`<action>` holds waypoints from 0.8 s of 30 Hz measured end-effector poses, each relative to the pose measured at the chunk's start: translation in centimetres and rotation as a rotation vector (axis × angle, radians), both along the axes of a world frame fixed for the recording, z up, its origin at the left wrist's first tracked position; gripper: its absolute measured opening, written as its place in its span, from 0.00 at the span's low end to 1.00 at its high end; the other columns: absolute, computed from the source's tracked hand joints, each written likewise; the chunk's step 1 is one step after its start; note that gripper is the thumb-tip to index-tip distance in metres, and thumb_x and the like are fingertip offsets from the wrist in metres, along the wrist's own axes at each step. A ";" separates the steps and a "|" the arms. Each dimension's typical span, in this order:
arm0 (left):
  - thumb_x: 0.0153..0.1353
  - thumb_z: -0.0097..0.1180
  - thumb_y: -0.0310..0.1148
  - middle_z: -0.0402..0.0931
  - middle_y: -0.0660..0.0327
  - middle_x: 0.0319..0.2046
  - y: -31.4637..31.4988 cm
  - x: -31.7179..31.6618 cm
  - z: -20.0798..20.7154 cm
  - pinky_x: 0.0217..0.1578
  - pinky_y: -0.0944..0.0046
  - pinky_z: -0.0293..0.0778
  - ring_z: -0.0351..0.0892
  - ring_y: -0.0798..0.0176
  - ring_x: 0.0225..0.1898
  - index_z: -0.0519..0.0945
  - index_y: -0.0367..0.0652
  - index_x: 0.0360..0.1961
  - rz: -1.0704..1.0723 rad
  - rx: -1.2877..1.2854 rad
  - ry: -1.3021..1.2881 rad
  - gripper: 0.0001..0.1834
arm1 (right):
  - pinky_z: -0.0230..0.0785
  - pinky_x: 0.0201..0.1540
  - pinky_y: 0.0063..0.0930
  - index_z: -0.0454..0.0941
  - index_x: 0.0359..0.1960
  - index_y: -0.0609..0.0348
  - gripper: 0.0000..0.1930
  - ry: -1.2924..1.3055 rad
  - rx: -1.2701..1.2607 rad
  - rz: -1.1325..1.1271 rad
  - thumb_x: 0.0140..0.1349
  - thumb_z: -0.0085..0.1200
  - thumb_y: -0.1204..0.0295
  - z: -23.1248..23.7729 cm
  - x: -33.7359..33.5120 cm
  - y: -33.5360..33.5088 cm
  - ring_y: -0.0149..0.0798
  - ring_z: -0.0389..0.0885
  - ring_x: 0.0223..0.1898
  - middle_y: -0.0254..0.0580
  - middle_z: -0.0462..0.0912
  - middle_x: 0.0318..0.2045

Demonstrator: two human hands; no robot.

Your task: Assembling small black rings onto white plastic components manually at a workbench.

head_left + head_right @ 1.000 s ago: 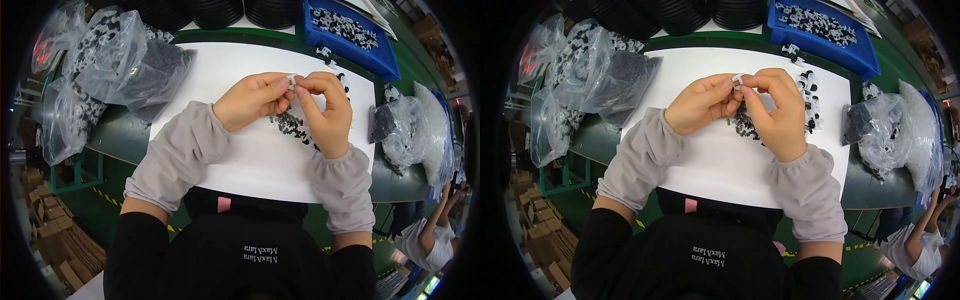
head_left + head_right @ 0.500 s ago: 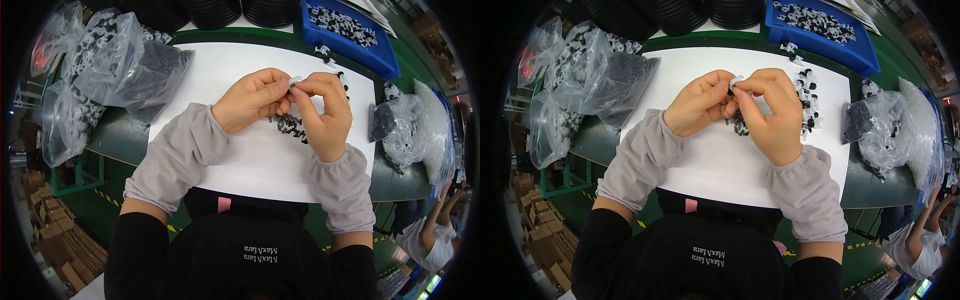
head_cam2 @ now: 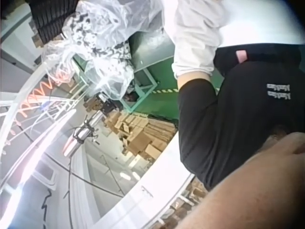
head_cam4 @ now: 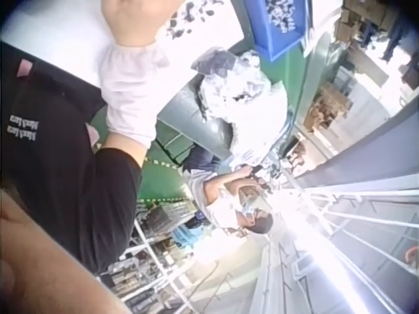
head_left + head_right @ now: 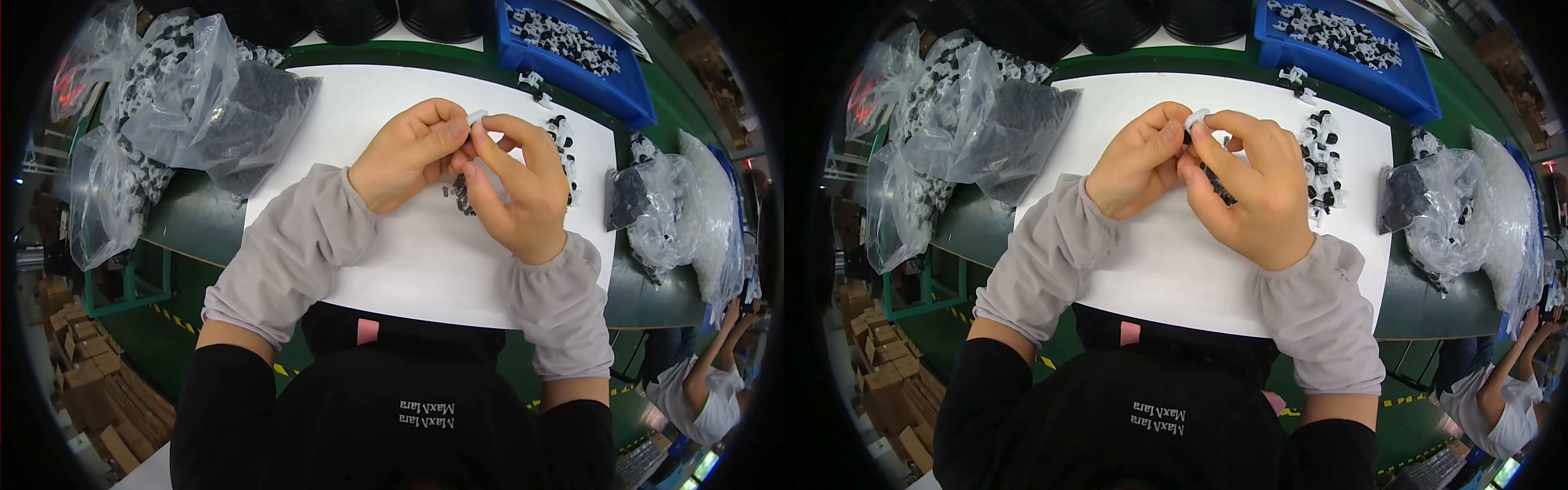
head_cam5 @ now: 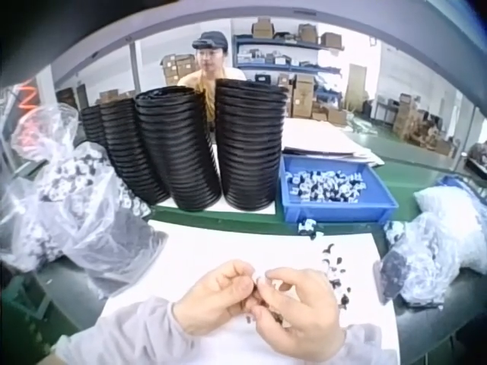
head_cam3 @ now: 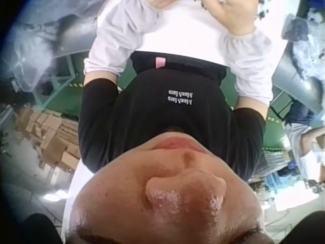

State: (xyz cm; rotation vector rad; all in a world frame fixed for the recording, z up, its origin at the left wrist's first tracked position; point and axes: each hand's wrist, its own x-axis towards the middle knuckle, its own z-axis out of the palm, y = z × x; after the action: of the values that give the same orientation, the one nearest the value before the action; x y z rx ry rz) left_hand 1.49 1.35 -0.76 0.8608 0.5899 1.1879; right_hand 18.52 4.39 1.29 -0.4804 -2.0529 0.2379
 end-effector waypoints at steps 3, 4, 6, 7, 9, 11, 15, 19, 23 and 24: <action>0.65 0.49 0.42 0.72 0.65 0.36 0.1 -0.2 0.2 0.44 0.67 0.72 0.71 0.73 0.35 0.69 0.44 0.45 -0.001 -0.037 0.012 0.15 | 0.63 0.32 0.28 0.80 0.38 0.59 0.18 0.015 0.005 0.007 0.41 0.58 0.80 -0.2 0.1 0.3 0.37 0.72 0.29 0.40 0.78 0.38; 0.64 0.50 0.43 0.72 0.66 0.36 0.2 -0.5 0.1 0.43 0.67 0.72 0.70 0.73 0.34 0.69 0.44 0.45 -0.029 -0.014 0.015 0.15 | 0.64 0.32 0.28 0.80 0.39 0.58 0.18 0.005 -0.005 0.015 0.41 0.57 0.81 -0.1 0.2 0.3 0.37 0.72 0.29 0.40 0.78 0.39; 0.64 0.52 0.43 0.71 0.66 0.35 0.0 -0.5 0.3 0.42 0.68 0.71 0.69 0.73 0.33 0.69 0.44 0.45 -0.056 0.006 0.018 0.16 | 0.66 0.33 0.26 0.80 0.40 0.61 0.18 -0.046 -0.040 0.034 0.43 0.55 0.84 0.3 0.7 0.4 0.38 0.73 0.31 0.43 0.77 0.40; 0.64 0.52 0.40 0.72 0.67 0.33 -0.2 -0.2 0.7 0.37 0.72 0.69 0.69 0.75 0.31 0.71 0.44 0.43 -0.020 -0.012 0.024 0.13 | 0.69 0.35 0.24 0.79 0.41 0.64 0.19 -0.097 -0.070 0.050 0.44 0.52 0.86 0.4 1.0 0.5 0.38 0.74 0.33 0.47 0.77 0.41; 0.64 0.53 0.37 0.72 0.68 0.30 -0.2 -0.1 0.7 0.32 0.75 0.68 0.70 0.76 0.30 0.72 0.43 0.41 0.014 -0.032 0.028 0.11 | 0.68 0.36 0.24 0.79 0.41 0.64 0.18 -0.123 -0.118 0.103 0.46 0.51 0.87 0.7 1.5 0.9 0.38 0.74 0.33 0.46 0.77 0.41; 0.63 0.54 0.38 0.70 0.68 0.28 0.0 -0.4 0.6 0.32 0.75 0.67 0.67 0.76 0.29 0.71 0.43 0.41 -0.095 0.049 0.000 0.12 | 0.68 0.37 0.24 0.79 0.42 0.63 0.18 -0.145 -0.162 0.160 0.48 0.50 0.87 1.2 2.0 1.1 0.38 0.74 0.34 0.45 0.77 0.41; 0.63 0.54 0.39 0.68 0.69 0.27 0.0 -0.2 0.3 0.32 0.74 0.66 0.65 0.75 0.28 0.71 0.42 0.41 -0.097 0.045 -0.005 0.13 | 0.67 0.36 0.23 0.80 0.37 0.65 0.10 -0.061 -0.472 0.044 0.52 0.51 0.82 2.5 3.7 2.0 0.34 0.74 0.33 0.44 0.77 0.36; 0.63 0.52 0.44 0.63 0.69 0.26 0.1 -0.4 0.7 0.32 0.72 0.62 0.61 0.74 0.27 0.70 0.42 0.41 -0.055 0.066 0.049 0.16 | 0.65 0.31 0.25 0.79 0.29 0.64 0.05 -0.500 -0.663 0.029 0.49 0.58 0.78 1.2 5.1 2.8 0.35 0.74 0.28 0.40 0.77 0.27; 0.63 0.51 0.48 0.60 0.69 0.26 0.0 -0.3 0.8 0.31 0.72 0.58 0.59 0.73 0.27 0.69 0.42 0.41 -0.038 0.066 0.076 0.19 | 0.65 0.31 0.33 0.79 0.24 0.62 0.07 -0.652 -0.396 0.036 0.41 0.62 0.76 0.3 4.1 1.5 0.43 0.73 0.28 0.41 0.74 0.23; 0.63 0.51 0.48 0.60 0.69 0.26 0.1 -0.3 0.7 0.31 0.72 0.58 0.59 0.73 0.27 0.69 0.42 0.41 -0.036 0.066 0.076 0.19 | 0.65 0.32 0.34 0.78 0.23 0.61 0.06 -0.665 -0.373 0.026 0.42 0.62 0.76 0.1 3.9 1.3 0.43 0.73 0.29 0.40 0.74 0.24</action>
State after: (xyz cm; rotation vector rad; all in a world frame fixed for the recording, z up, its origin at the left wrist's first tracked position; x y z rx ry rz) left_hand 1.17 1.41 -0.02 0.9723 0.5974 1.1510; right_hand 22.45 5.69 1.42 -0.8466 -2.6748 0.5389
